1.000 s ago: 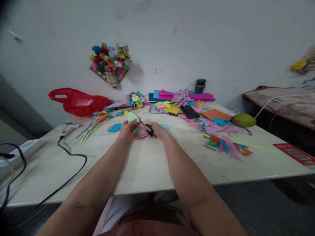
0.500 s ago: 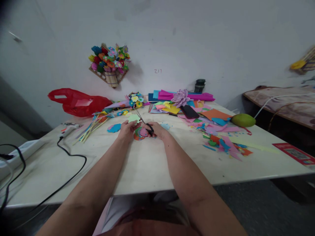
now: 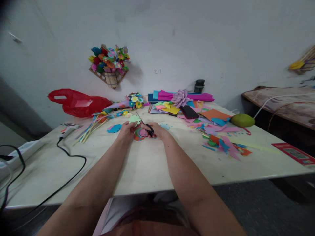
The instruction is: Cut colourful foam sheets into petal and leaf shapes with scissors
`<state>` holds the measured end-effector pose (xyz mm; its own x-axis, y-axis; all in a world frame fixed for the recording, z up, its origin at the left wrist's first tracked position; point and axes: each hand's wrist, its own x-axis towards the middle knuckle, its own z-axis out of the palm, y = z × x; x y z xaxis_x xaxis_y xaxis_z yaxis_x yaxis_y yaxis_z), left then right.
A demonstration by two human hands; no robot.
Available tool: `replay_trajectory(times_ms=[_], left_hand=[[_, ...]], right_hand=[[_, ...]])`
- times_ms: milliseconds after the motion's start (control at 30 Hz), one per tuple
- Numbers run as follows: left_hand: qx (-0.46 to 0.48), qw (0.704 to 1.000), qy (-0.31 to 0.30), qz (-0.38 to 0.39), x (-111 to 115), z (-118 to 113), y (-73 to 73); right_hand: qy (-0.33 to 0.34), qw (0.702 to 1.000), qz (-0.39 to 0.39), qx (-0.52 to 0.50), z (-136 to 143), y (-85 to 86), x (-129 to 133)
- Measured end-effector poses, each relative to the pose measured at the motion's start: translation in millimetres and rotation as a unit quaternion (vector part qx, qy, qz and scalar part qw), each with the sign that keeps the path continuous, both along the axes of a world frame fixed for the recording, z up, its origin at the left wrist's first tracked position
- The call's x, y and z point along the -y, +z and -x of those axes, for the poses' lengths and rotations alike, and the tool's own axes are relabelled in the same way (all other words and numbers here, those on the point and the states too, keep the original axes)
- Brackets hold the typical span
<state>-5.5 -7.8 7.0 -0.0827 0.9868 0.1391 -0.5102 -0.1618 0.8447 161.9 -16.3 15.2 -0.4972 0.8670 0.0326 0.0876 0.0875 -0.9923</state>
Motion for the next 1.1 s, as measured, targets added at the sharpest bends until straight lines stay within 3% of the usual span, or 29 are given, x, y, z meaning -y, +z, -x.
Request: replay_trajectory(times_ms=[1100], left_hand=[[0.019, 1.000, 0.003, 0.000, -2.4, 1.3, -1.5]], right_hand=[[-0.015, 1.000, 0.001, 0.000, 0.2, -4.6, -5.0]])
